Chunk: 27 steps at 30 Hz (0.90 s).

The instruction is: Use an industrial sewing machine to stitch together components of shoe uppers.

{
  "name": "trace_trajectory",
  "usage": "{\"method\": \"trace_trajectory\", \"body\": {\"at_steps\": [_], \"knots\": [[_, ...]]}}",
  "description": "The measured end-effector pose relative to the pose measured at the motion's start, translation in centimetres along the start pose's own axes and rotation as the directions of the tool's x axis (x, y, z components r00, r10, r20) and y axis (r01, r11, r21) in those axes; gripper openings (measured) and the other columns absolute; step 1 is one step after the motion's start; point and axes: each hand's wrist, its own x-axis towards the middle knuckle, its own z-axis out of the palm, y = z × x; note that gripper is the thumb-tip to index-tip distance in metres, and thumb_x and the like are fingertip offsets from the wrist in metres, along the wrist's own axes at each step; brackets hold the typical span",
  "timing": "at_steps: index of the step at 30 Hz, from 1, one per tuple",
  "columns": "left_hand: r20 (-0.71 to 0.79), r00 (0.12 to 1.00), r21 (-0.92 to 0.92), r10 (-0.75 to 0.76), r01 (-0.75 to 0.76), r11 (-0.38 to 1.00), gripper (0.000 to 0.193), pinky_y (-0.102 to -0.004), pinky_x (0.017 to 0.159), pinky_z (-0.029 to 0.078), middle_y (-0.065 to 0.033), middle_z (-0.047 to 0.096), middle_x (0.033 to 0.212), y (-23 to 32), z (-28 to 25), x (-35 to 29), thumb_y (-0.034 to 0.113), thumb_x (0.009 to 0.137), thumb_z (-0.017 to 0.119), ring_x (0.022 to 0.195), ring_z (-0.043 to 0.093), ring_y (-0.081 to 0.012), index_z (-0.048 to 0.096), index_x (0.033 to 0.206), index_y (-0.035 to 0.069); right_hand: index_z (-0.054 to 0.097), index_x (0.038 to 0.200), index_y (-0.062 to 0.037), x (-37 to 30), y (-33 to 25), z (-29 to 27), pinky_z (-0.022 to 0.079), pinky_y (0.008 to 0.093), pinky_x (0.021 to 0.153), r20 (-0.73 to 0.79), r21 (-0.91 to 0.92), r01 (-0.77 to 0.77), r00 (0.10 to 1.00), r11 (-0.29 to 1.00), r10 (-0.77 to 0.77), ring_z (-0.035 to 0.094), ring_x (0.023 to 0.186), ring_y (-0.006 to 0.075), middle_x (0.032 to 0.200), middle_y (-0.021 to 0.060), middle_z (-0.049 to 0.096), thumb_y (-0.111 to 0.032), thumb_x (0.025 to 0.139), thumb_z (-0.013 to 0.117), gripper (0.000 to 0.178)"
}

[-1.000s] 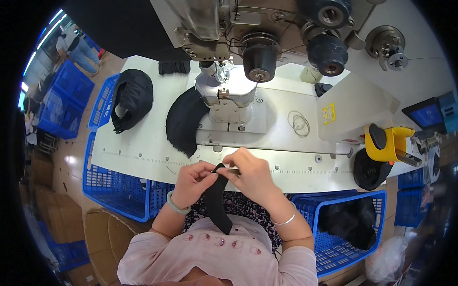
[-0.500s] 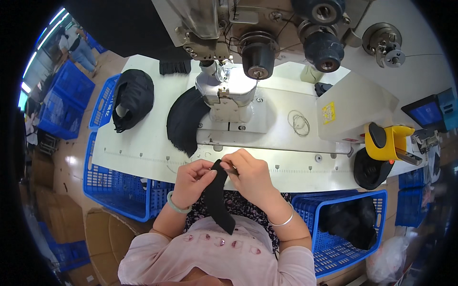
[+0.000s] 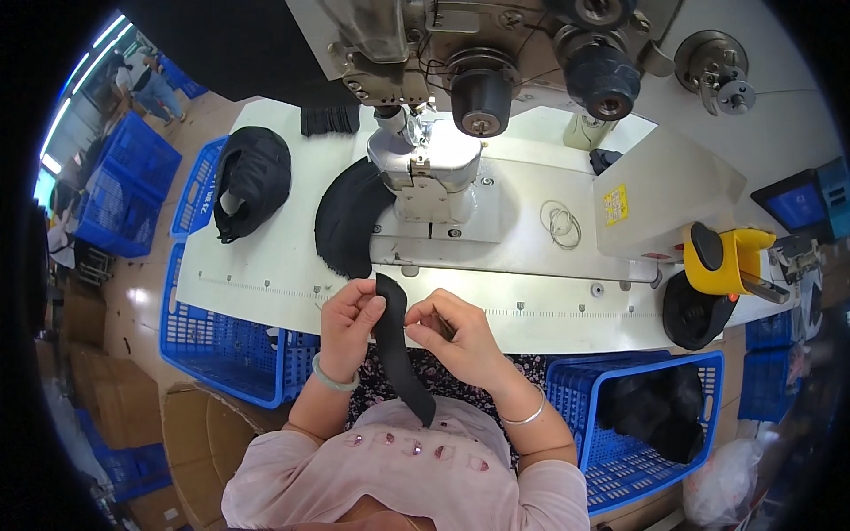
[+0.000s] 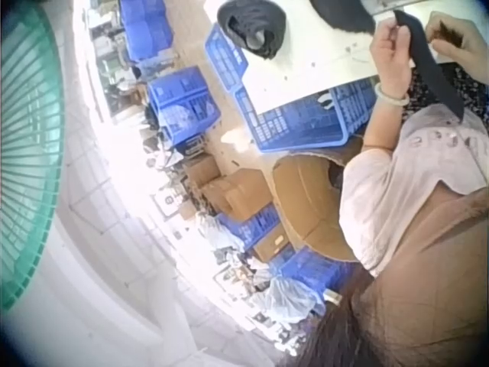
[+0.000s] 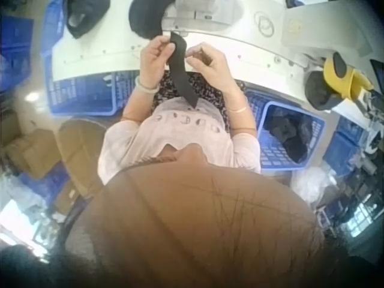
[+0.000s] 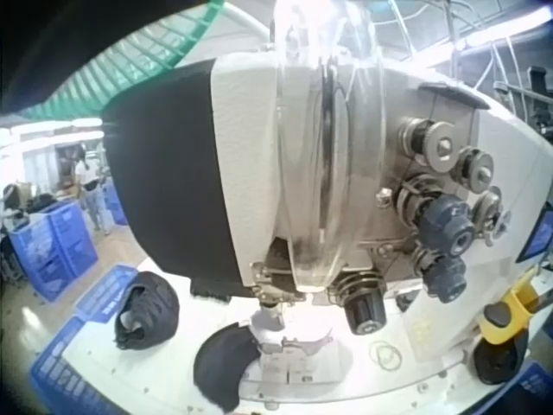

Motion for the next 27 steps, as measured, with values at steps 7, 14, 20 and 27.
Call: {"method": "trace_trajectory", "body": {"at_steps": [7, 14, 20, 27], "knots": [[-0.065, 0.998, 0.106, 0.014, -0.007, 0.994, 0.02, -0.0173, 0.059, 0.043, -0.0014, 0.066, 0.081, 0.6, 0.7, -0.5, 0.007, 0.093, 0.06, 0.069, 0.055, -0.0031, 0.059, 0.111, -0.003, 0.056, 0.089, 0.0005, -0.3, 0.5, 0.1, 0.04, 0.0262, 0.059, -0.187, -0.109, -0.099, 0.979, 0.989, 0.077, 0.046, 0.063, 0.0134, 0.076, 0.0064, 0.051, -0.005, 0.09, 0.061, 0.008], [-0.114, 0.982, 0.345, 0.149, -0.101, 0.933, 0.017, -0.0158, 0.058, 0.041, -0.0009, 0.067, 0.08, 0.6, 0.7, -0.8, 0.001, 0.091, 0.061, 0.067, 0.054, -0.0017, 0.062, 0.107, -0.004, 0.057, 0.096, -0.001, -0.8, -2.9, -0.6, 0.05, 0.0331, 0.064, -0.125, -0.535, -0.168, 0.985, 0.828, 0.119, 0.065, 0.068, 0.0289, 0.078, 0.0174, 0.065, -0.01, 0.089, 0.062, 0.013], [-0.108, 0.944, 0.511, 0.311, -0.216, 0.832, 0.02, -0.0206, 0.052, 0.044, -0.0066, 0.066, 0.072, 0.4, 1.2, -0.8, 0.004, 0.087, 0.065, 0.058, 0.055, -0.006, 0.062, 0.106, -0.002, 0.058, 0.094, 0.0022, -1.7, -2.4, -0.1, 0.043, 0.024, 0.055, -0.132, -0.335, -0.153, 0.985, 0.93, 0.115, 0.054, 0.06, 0.0088, 0.068, 0.0071, 0.06, -0.006, 0.088, 0.063, 0.011], [-0.089, 0.925, 0.564, 0.369, -0.259, 0.784, 0.02, -0.0211, 0.051, 0.045, -0.0073, 0.066, 0.072, 0.3, 1.3, -0.8, 0.003, 0.085, 0.067, 0.055, 0.057, -0.0077, 0.062, 0.104, -0.001, 0.057, 0.087, 0.0021, -1.8, -0.7, 0.9, 0.04, 0.0187, 0.05, -0.086, -0.068, -0.226, 0.972, 0.972, 0.22, 0.051, 0.058, 0.0018, 0.069, -0.0001, 0.06, -0.005, 0.09, 0.062, 0.009]]}}
